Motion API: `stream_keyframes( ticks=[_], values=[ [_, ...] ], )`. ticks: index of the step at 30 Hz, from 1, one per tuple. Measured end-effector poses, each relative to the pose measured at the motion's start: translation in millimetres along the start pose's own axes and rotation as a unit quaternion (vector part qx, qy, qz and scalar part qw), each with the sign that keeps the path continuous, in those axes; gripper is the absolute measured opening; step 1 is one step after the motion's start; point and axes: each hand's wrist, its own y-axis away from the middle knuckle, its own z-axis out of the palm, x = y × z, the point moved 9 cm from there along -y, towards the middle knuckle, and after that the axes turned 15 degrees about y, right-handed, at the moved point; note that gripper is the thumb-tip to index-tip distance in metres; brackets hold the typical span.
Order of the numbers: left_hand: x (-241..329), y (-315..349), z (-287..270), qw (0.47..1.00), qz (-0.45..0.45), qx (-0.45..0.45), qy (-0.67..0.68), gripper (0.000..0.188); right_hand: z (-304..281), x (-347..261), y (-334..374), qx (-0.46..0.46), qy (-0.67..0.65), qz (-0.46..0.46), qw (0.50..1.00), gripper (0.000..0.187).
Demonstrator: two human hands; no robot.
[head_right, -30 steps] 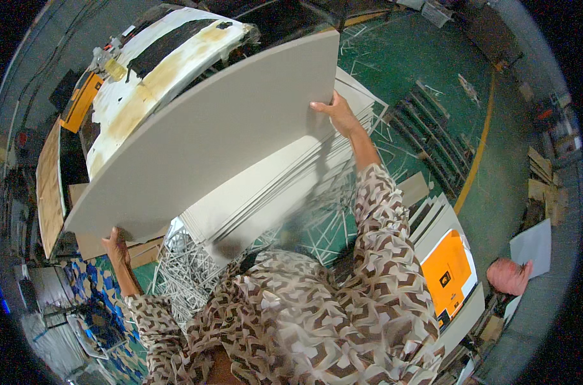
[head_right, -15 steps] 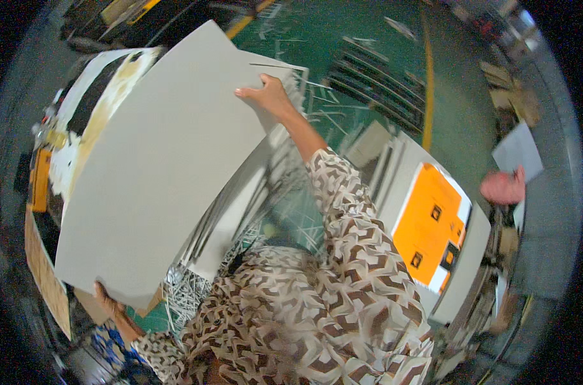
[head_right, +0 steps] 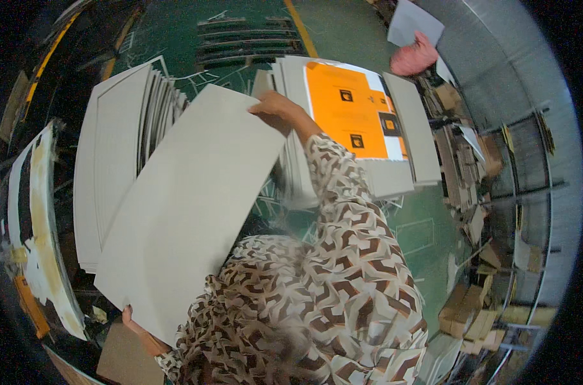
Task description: The person removes rectangular white frames from a stack, pulls thin white strips off them, and then places the frames onto printed orange cardboard sheets on a nearby pallet.
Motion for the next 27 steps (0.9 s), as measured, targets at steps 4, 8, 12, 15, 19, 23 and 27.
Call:
stream_keyframes(
  ticks=[4,8,12,15,19,23,27],
  values=[
    [-21,-3,1,0.997,-0.057,-0.016,-0.04,0.07,-21,75,80,-0.004,0.052,0.11,0.993,0.065],
    [-123,58,80,0.993,-0.088,-0.068,-0.045,0.07,-28,256,161,0.064,0.043,0.108,0.991,0.054],
    [-252,156,148,0.991,-0.081,-0.067,-0.079,0.056,-39,441,283,-0.026,-0.21,0.138,0.968,0.041],
    [-363,217,161,0.986,-0.107,-0.032,-0.124,0.067,-56,625,386,0.029,-0.491,0.22,0.842,0.03],
    [-530,305,242,0.979,-0.12,-0.049,-0.16,0.061,-86,825,489,0.125,-0.746,0.082,0.649,0.018],
    [-675,373,338,0.977,-0.074,-0.09,-0.18,0.03,-94,883,541,0.139,-0.874,0.014,0.466,0.029],
    [-803,394,398,0.949,-0.212,-0.221,-0.075,0.034,-118,850,563,0.117,-0.893,0.062,0.43,0.039]
  ],
)
